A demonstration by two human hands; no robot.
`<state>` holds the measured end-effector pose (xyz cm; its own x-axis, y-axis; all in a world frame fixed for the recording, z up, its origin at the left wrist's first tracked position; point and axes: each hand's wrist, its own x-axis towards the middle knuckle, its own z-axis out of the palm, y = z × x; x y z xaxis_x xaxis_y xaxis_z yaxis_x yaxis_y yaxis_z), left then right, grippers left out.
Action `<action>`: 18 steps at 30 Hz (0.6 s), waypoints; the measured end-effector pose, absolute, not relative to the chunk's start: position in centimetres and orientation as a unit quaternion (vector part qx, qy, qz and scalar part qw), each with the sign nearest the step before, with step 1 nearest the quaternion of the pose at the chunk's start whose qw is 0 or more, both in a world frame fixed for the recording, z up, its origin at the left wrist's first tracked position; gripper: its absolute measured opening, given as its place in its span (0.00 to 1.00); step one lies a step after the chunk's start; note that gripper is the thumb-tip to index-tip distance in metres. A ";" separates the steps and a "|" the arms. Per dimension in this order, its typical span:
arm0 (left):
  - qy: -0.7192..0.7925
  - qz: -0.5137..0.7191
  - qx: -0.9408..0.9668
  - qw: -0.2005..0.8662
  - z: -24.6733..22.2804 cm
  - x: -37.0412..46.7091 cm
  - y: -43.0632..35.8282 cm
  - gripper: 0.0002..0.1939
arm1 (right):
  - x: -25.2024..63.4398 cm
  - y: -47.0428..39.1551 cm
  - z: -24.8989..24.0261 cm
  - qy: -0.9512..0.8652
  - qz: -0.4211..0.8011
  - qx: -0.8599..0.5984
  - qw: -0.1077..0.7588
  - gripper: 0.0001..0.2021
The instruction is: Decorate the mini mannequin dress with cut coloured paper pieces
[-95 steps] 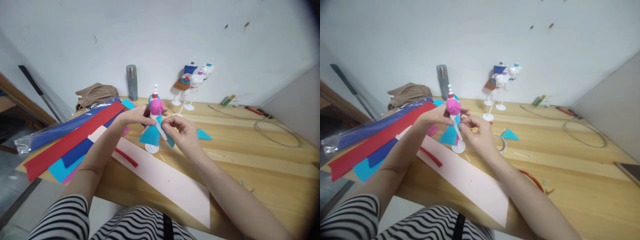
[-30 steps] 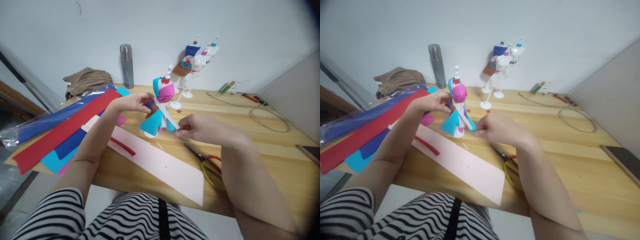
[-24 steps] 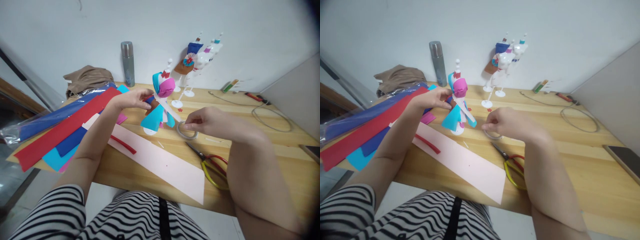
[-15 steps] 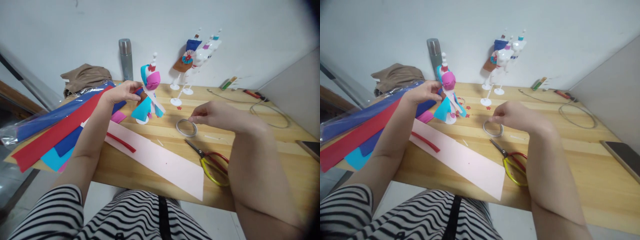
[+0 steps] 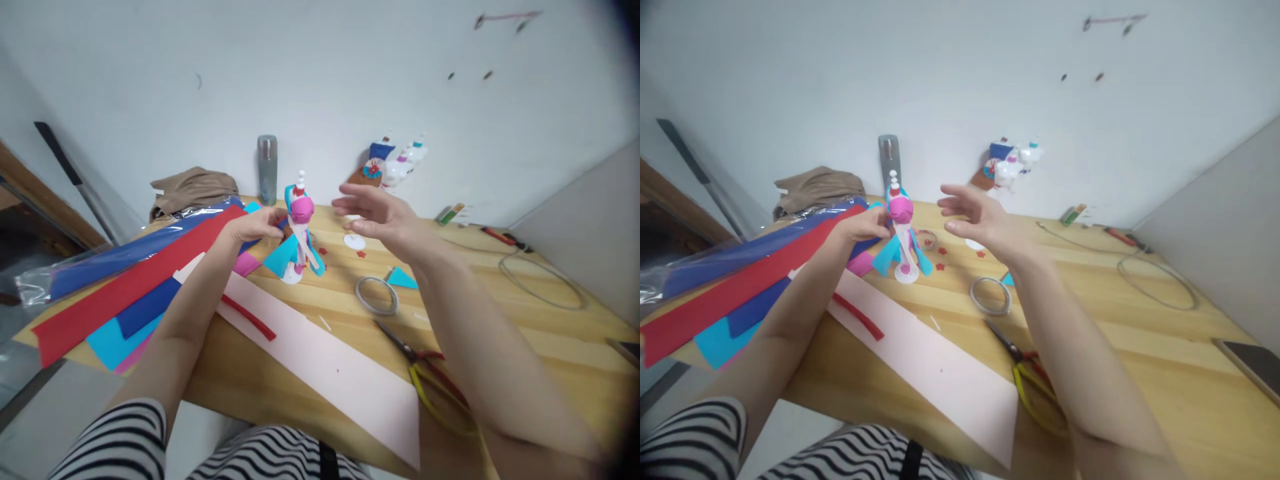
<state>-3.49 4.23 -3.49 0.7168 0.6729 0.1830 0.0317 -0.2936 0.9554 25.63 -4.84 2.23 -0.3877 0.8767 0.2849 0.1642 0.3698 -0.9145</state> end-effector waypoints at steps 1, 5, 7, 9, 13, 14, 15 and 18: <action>0.224 0.293 0.750 0.549 -3.6 -3.4 4.2 0.31 | 24.8 -4.3 3.0 -0.731 0.433 -0.330 0.412 0.39; 0.205 0.275 0.771 0.537 -3.4 -3.4 4.0 0.30 | 21.6 -3.9 5.9 -0.795 0.375 -0.303 0.369 0.41; 0.207 0.266 0.779 0.528 -3.2 -3.4 3.8 0.31 | 20.3 -4.4 7.0 -0.810 0.332 -0.307 0.374 0.31; 0.211 0.258 0.783 0.526 -3.1 -3.4 3.6 0.31 | 19.4 -4.8 7.8 -0.823 0.293 -0.297 0.385 0.20; 0.208 0.246 0.783 0.533 -3.1 -3.4 3.6 0.32 | 18.4 -5.0 8.8 -0.842 0.212 -0.327 0.372 0.08; 0.203 0.247 0.782 0.535 -3.1 -3.3 3.6 0.33 | 18.3 -4.9 9.1 -0.843 0.199 -0.337 0.368 0.08; 0.196 0.251 0.780 0.539 -3.0 -3.3 3.6 0.33 | 18.3 -4.9 9.3 -0.844 0.190 -0.344 0.365 0.07; 0.168 0.263 0.770 0.556 -2.6 -3.6 3.6 0.36 | 18.5 -4.9 9.9 -0.837 0.183 -0.351 0.378 0.06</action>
<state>-3.61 3.58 -2.59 0.8048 0.5518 0.2188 -0.0345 -0.3245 0.9453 18.51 -4.92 9.85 -0.4689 0.7254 0.5039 0.4490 0.6871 -0.5712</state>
